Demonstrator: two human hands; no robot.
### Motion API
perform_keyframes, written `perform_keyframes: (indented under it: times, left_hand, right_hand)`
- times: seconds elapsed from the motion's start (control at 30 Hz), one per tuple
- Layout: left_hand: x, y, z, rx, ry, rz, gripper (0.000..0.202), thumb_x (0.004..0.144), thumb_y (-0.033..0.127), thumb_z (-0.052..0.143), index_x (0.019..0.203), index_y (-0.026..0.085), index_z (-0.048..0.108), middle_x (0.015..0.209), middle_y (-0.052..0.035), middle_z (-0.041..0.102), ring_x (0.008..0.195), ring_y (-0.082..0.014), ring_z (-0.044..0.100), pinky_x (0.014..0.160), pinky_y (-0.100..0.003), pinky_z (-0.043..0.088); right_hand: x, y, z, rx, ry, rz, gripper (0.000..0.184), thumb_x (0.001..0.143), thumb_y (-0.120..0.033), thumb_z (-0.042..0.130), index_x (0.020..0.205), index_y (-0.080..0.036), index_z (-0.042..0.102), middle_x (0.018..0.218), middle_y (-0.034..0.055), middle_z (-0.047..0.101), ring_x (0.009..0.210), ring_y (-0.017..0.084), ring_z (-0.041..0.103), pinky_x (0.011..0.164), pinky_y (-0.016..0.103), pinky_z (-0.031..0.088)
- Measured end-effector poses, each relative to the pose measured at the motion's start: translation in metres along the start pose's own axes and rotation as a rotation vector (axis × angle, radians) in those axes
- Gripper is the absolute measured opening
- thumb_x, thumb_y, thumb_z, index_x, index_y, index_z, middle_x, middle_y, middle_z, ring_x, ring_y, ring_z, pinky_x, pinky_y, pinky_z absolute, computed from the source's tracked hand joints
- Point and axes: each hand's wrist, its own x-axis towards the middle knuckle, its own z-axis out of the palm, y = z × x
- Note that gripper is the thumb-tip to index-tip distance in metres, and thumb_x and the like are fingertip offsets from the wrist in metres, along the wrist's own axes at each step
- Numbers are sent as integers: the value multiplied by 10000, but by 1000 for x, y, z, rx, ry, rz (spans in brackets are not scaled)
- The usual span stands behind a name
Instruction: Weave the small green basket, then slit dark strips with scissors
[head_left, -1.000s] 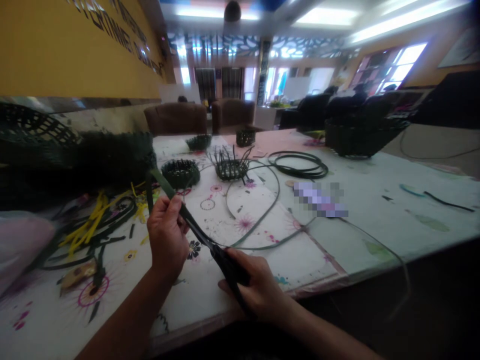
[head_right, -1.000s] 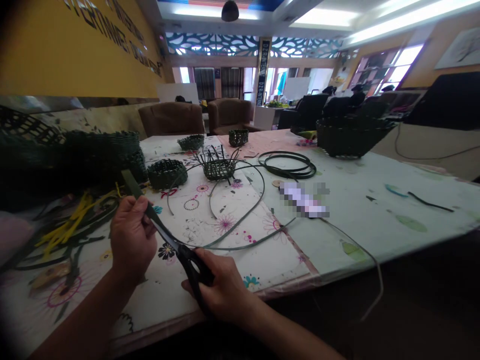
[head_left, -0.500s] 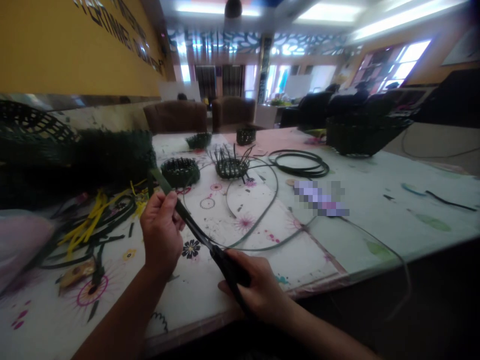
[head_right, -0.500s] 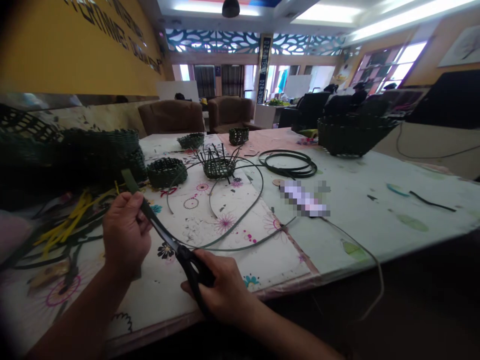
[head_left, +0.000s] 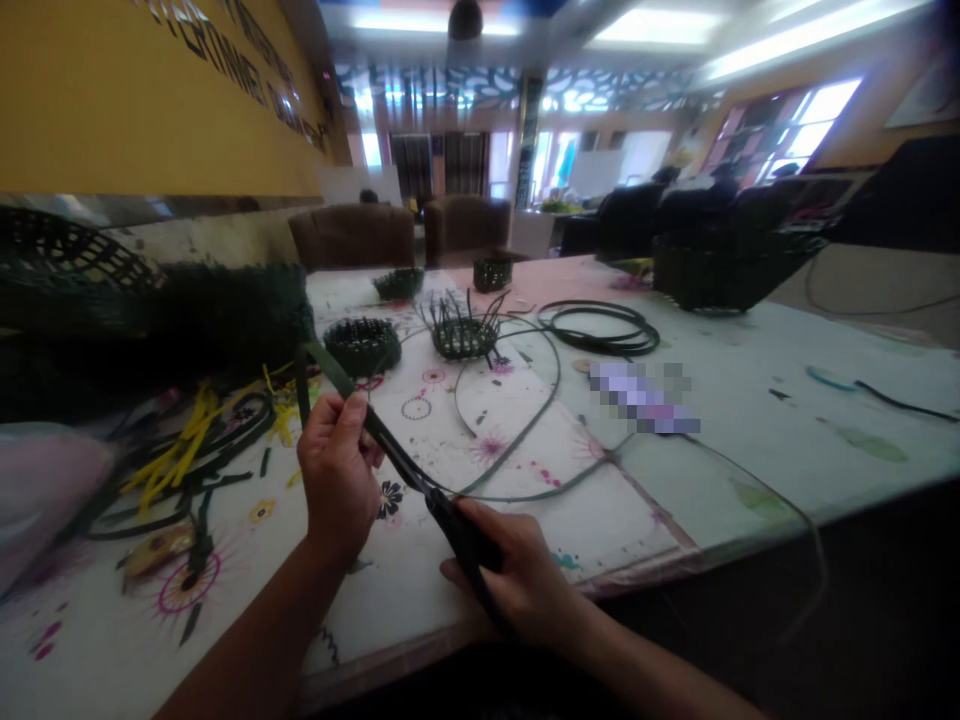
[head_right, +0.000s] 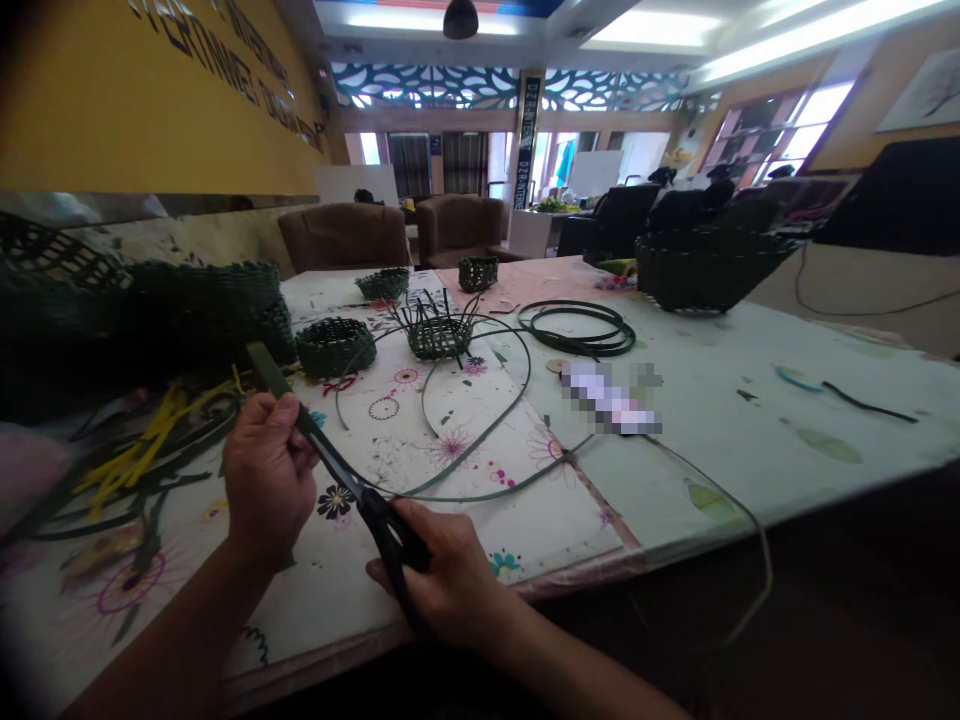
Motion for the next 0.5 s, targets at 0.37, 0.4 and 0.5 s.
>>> perform_keyframes:
  times: [0.37,0.4,0.5]
  left_hand:
    - [13,5,-4,36,-19,-58,280,776,195,653,631,178,414,450,77,324,363,-40,244,335,-142,205]
    - [11,5,-4,36,-18,-45,288,777,201,656,632,179,408,453,77,322,365,-41,245,338,-141,207]
    - [5,3,-3,38,-20,-34,289,780,215,664,640,181,414,469,73,334,377,-45,265,344,-144,221]
  right_hand:
    - [0,1,0,0,-1,37,287,750,-227,711,1022,-144,671,698,-37,514,612,105,419,570,218,354]
    - [0,1,0,0,5,45,295,741,-225,718,1022,-148,671,714,-32,533,622,109,434,581,220,363]
    - [0,3,1,1,29,39,321,716,-228,736,1021,-156,669,733,-26,559,634,114,451,593,225,376]
